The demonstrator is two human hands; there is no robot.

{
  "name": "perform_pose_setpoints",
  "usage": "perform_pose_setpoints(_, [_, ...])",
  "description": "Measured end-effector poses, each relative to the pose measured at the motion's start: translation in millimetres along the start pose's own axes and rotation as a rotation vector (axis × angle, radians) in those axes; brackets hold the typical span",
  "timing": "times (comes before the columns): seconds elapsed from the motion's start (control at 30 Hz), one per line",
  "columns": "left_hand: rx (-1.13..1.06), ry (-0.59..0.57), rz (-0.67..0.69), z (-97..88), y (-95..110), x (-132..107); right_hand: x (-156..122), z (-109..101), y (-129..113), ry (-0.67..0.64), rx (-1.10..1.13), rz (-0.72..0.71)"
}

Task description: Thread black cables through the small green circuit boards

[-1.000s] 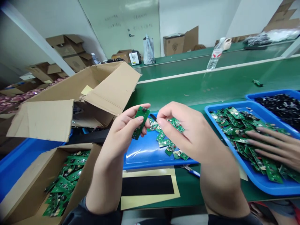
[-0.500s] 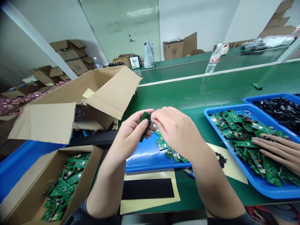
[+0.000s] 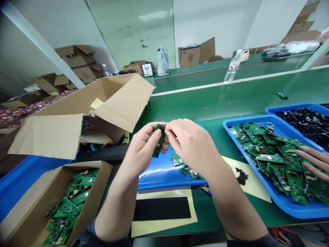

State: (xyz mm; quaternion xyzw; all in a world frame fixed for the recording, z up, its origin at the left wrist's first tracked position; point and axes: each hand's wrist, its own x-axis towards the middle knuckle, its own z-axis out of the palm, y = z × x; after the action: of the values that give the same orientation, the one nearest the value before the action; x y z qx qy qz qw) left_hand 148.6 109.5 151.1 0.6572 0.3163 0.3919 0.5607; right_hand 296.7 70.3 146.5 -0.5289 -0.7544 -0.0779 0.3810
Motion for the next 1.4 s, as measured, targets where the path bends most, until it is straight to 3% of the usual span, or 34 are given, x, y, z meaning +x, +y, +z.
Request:
perform_pose_setpoints(0.4, [0.047,0.025,0.051,1.0,-2.2,1.1,0.6,3.5,-3.3,0.063,0.024,0.072])
perform_pose_setpoints(0.57, [0.176,0.084,0.125,2.3,-5.7,-0.8,-0.9,3.0,-6.7,0.110,-0.010,0.150])
perform_pose_setpoints(0.93, [0.519,0.209,0.393,2.6,-13.7,-2.7,-5.9,4.9,-13.2,0.143,0.046,0.154])
perform_pose_setpoints(1.13, [0.451,0.254,0.486,-3.6,-20.0,-3.1,-5.6,-7.2,-5.4,0.351,0.166,0.221])
perform_pose_setpoints(1.3, [0.574,0.174,0.599,-5.2,-16.3,-5.3,-3.1,-11.9,-10.4,0.052,0.589,0.375])
perform_pose_setpoints(1.4, [0.629,0.132,0.683,-5.4,-14.1,-6.0,1.4,-6.0,-8.3,0.048,0.776,0.479])
